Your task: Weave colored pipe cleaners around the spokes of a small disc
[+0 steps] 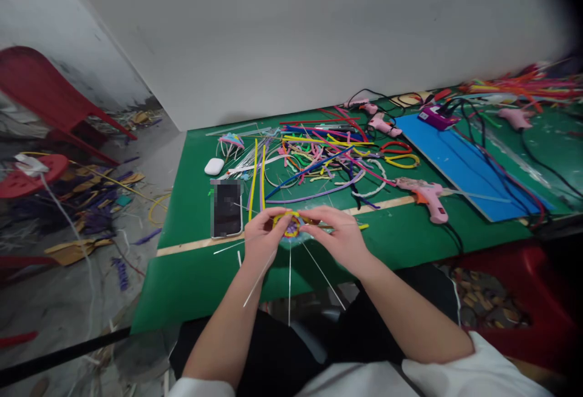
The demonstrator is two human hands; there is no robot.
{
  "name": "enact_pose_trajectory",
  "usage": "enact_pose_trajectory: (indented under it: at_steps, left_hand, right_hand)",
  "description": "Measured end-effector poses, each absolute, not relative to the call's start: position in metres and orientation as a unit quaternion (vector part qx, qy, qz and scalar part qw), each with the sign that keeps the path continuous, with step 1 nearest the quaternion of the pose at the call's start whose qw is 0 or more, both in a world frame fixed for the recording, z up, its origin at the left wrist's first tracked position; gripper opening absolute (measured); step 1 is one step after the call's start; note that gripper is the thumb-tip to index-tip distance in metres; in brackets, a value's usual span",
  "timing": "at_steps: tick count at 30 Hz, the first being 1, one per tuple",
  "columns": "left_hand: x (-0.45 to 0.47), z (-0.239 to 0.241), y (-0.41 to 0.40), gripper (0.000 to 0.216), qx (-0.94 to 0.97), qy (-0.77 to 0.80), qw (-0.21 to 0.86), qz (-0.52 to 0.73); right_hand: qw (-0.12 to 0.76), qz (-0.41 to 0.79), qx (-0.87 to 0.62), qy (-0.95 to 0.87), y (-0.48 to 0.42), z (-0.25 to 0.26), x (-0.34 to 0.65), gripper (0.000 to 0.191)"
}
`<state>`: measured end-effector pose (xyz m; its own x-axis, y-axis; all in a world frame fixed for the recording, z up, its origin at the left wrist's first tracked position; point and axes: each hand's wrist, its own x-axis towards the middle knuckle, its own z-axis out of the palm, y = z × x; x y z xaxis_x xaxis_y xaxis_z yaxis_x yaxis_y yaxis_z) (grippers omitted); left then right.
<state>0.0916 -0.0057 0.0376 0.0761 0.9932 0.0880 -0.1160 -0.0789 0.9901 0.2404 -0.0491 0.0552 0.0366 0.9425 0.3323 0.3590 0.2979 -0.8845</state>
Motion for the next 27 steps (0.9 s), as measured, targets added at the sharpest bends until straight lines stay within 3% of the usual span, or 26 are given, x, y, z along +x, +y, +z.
enact_pose_trajectory:
  at_steps: [7, 18, 21, 24, 27]
  left_hand:
    - [0.094, 0.038, -0.01, 0.016, 0.535, 0.448, 0.475, 0.536]
    - [0.097, 0.038, -0.015, 0.019, 0.53, 0.458, 0.491, 0.518]
    - [0.083, 0.048, -0.01, 0.034, 0.585, 0.396, 0.563, 0.428]
    - [0.053, 0.058, 0.0, 0.075, 0.659, 0.261, 0.655, 0.264]
    - [0.028, 0.061, 0.011, 0.073, 0.661, 0.187, 0.697, 0.207]
  right_hand:
    - [0.521, 0.306, -0.565, -0.563, -0.05, 0.056, 0.236, 0.012]
    - [0.536, 0.272, -0.554, -0.575, -0.05, 0.052, 0.236, 0.005]
    - [0.534, 0.278, -0.57, -0.559, -0.047, 0.052, 0.243, 0.006]
    - [0.515, 0.32, -0.579, -0.545, -0.045, 0.055, 0.254, 0.009]
    - [0.461, 0.352, -0.578, -0.574, -0.043, 0.063, 0.262, 0.009]
